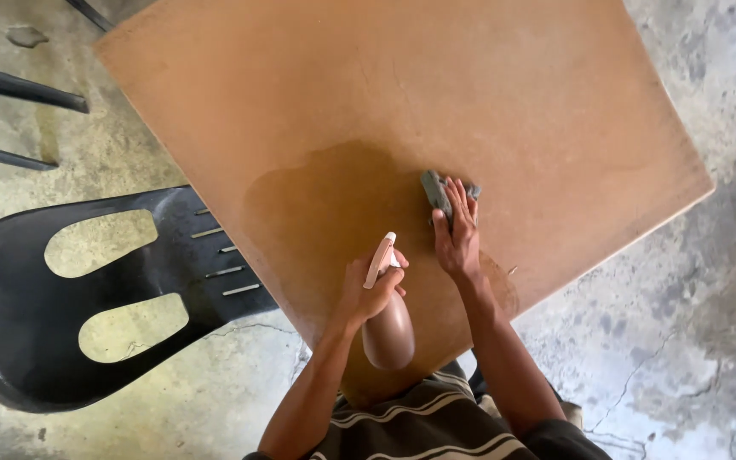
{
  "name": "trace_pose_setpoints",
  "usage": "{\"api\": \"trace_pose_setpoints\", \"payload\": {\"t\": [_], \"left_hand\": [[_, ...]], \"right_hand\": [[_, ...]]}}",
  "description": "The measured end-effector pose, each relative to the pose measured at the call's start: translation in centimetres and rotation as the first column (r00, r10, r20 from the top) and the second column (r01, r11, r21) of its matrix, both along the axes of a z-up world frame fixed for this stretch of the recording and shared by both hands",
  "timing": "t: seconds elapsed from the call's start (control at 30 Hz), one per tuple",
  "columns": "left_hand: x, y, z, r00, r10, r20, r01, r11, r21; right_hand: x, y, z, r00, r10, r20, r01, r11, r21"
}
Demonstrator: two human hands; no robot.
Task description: Wiping and cleaning several tables in an outdoor seating area using a spray bottle and cloth.
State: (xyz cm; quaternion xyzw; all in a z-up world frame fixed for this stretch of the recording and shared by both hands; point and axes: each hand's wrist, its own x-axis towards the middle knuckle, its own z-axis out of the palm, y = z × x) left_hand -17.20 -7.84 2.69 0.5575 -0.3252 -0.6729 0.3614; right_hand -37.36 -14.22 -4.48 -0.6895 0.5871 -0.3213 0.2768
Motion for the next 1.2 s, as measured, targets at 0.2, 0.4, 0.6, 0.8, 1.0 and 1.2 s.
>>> {"api": "trace_pose_setpoints", "payload": {"t": [0.2,0.4,0.6,0.8,1.0,1.2], "left_hand": [[0.9,0.7,-0.2,1.000,0.001,0.001,-0.001,1.000,-0.003],[0.4,0.2,0.8,0.994,-0.032,0.104,0.024,0.996,0.081],[-1.7,-0.4,0.2,0.995,0.027,0.096,-0.038,0.992,0.119],[-3.8,-1.3,-0.8,0.993,0.062,0.098,-0.074,0.990,0.124],[-4.3,-1.7,-1.8,0.982,0.187,0.034,-0.189,0.974,0.123],[-3.8,-1.9,-0.9,0.982,0.185,0.041,-0.187,0.981,0.055]], "right_hand": [[0.1,-0.3,-0.8,0.999,0.026,-0.041,-0.028,0.998,-0.048],[0.4,-1.1,-0.3,0.992,0.075,-0.096,-0.084,0.993,-0.084],[0.7,-0.7,1.2,0.963,0.122,-0.240,-0.128,0.992,-0.008],[0.2,-1.2,1.4,0.945,0.202,-0.259,-0.212,0.977,-0.013],[1.1,-2.7,2.1,0.903,0.220,-0.370,-0.237,0.972,-0.001],[-2.3,-2.9,1.3,0.806,0.434,-0.402,-0.437,0.895,0.090]]}}
